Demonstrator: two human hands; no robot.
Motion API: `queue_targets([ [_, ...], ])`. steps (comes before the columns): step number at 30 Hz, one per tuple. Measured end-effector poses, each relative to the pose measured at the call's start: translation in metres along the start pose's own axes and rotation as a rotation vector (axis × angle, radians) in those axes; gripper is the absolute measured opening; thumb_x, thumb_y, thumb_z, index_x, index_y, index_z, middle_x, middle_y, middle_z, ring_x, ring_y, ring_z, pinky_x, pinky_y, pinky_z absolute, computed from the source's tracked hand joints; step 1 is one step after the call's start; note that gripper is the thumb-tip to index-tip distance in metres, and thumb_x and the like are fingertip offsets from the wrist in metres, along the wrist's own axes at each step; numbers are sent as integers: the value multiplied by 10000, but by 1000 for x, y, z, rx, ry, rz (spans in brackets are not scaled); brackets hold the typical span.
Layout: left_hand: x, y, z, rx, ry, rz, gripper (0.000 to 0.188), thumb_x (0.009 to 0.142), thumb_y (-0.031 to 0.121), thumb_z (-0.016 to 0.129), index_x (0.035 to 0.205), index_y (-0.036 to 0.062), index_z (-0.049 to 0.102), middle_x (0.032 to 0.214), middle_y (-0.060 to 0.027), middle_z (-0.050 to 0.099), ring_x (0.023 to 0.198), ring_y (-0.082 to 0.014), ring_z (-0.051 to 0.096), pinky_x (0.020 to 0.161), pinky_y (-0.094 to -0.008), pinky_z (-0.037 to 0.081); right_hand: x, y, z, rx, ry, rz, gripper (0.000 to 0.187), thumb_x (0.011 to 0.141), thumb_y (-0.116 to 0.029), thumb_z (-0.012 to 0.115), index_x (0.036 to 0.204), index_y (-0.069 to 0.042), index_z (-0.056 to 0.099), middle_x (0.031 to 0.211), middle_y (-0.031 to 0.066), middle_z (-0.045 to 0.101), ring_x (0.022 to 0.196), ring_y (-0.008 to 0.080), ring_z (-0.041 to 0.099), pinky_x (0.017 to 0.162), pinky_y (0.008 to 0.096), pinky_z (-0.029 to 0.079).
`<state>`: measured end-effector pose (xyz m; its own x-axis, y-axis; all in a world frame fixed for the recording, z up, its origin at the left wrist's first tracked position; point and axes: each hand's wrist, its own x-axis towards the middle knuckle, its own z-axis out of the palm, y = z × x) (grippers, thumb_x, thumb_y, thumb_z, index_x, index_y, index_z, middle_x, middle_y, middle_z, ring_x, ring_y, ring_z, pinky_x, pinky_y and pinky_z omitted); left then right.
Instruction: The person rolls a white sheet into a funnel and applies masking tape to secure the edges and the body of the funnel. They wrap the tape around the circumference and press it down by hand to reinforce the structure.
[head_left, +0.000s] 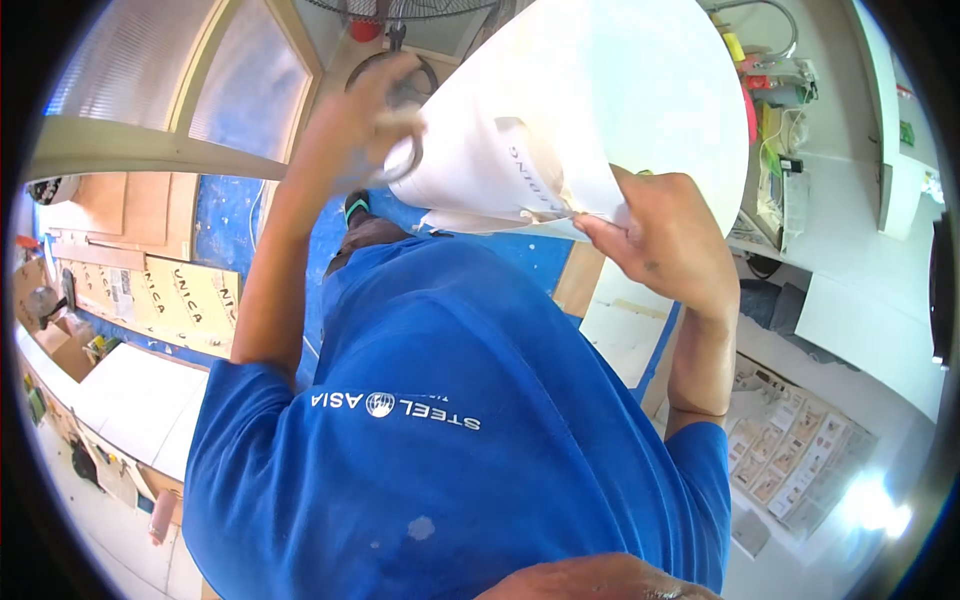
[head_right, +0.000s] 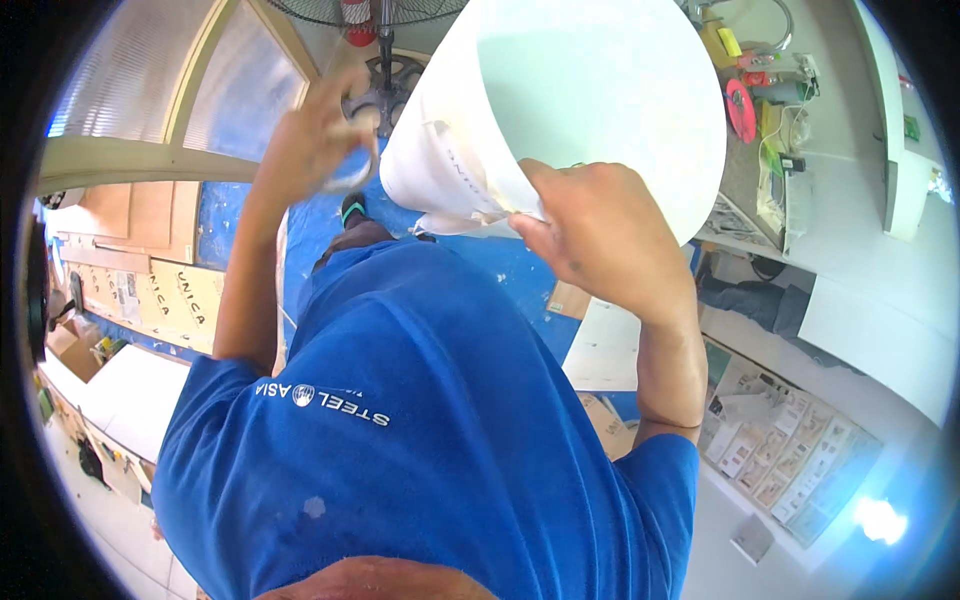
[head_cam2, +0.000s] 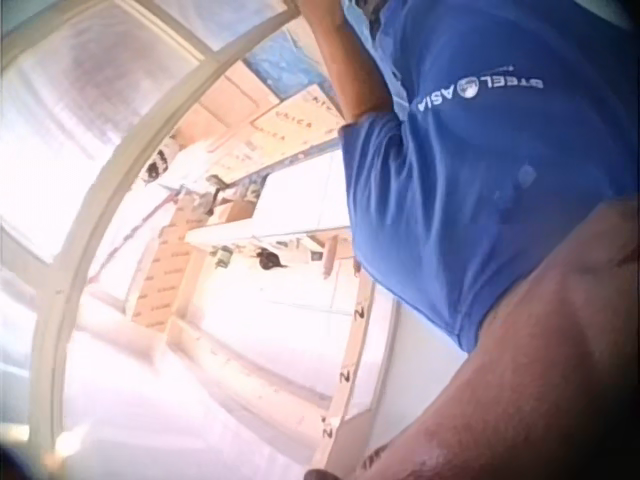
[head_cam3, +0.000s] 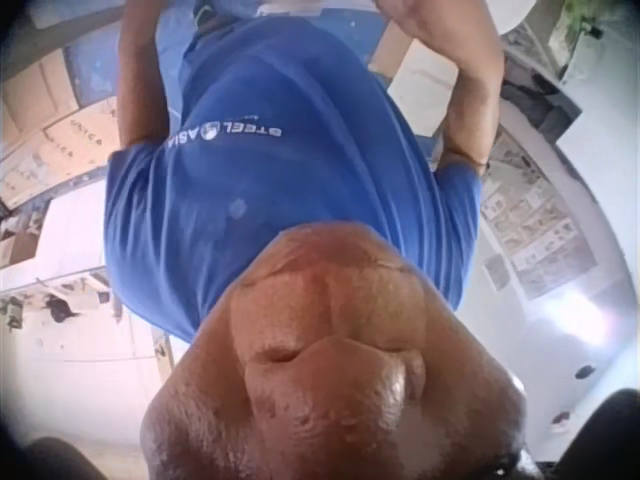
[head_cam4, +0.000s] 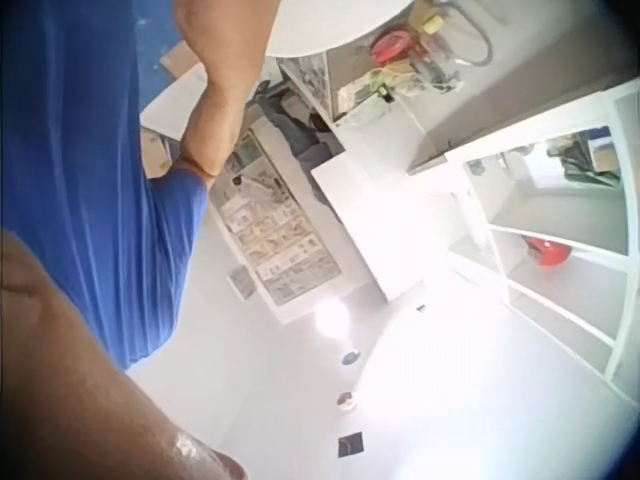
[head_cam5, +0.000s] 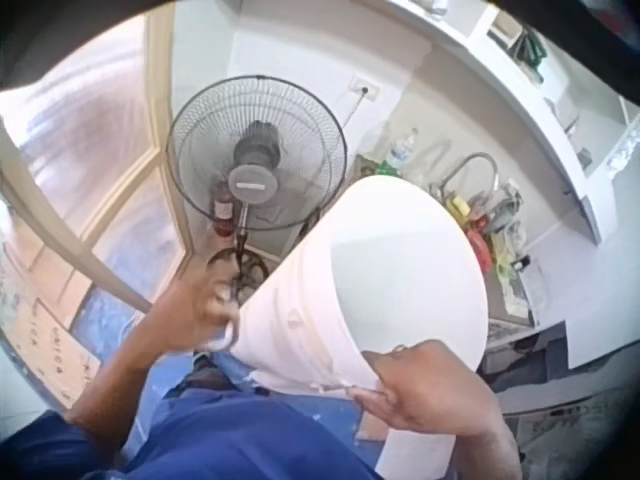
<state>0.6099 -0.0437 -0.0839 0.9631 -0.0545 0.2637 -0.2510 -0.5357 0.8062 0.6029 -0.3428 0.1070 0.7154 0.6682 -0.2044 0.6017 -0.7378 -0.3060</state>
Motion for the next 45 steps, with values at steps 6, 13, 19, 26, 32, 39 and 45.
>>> queue_targets([
  [6,-52,79,-28,107,-453,230,897,862,492,765,1594,135,391,992,-202,716,804,-417,624,716,-463,484,15,-6,-1,-18,-18,-42,310,866,-222,761,1040,-6,623,658,192,618,685,425,634,627,498,471],
  [13,-34,61,22,51,-184,108,969,866,428,763,1602,22,282,735,-229,651,771,-442,672,668,-502,479,13,-17,0,-81,-57,-171,310,850,-208,773,1027,2,629,680,206,621,689,441,621,637,508,466],
  [19,-18,127,-5,432,-215,49,882,802,300,802,1535,-8,418,733,-213,680,696,-404,689,634,-477,513,23,-24,0,-84,-50,-267,304,817,-159,781,1009,21,628,691,224,623,698,452,616,642,516,464],
  [26,67,164,-41,773,-692,168,215,713,238,872,778,52,784,894,-212,750,924,-380,734,799,-471,567,33,-14,1,-20,-41,-246,285,805,-151,794,967,28,641,673,235,604,686,451,606,641,499,464],
  [32,62,148,-83,831,-392,-31,754,700,226,861,1340,-33,560,1051,-264,731,1027,-430,703,841,-509,548,18,-9,-4,-25,-27,-283,292,819,-173,796,971,26,646,732,227,645,760,454,625,684,506,475],
  [39,-41,66,-92,253,-260,163,806,727,184,841,1474,64,564,735,-59,668,675,-145,625,644,-285,485,1,18,14,-118,189,-347,373,825,-289,803,972,17,650,837,241,687,845,450,662,749,534,500],
  [45,-115,99,-55,-270,-328,-299,662,846,115,779,1472,76,567,837,-51,682,773,-102,586,744,-279,496,-1,11,6,-67,131,-201,509,822,-405,804,1073,13,660,920,237,711,910,446,674,790,504,526],
])
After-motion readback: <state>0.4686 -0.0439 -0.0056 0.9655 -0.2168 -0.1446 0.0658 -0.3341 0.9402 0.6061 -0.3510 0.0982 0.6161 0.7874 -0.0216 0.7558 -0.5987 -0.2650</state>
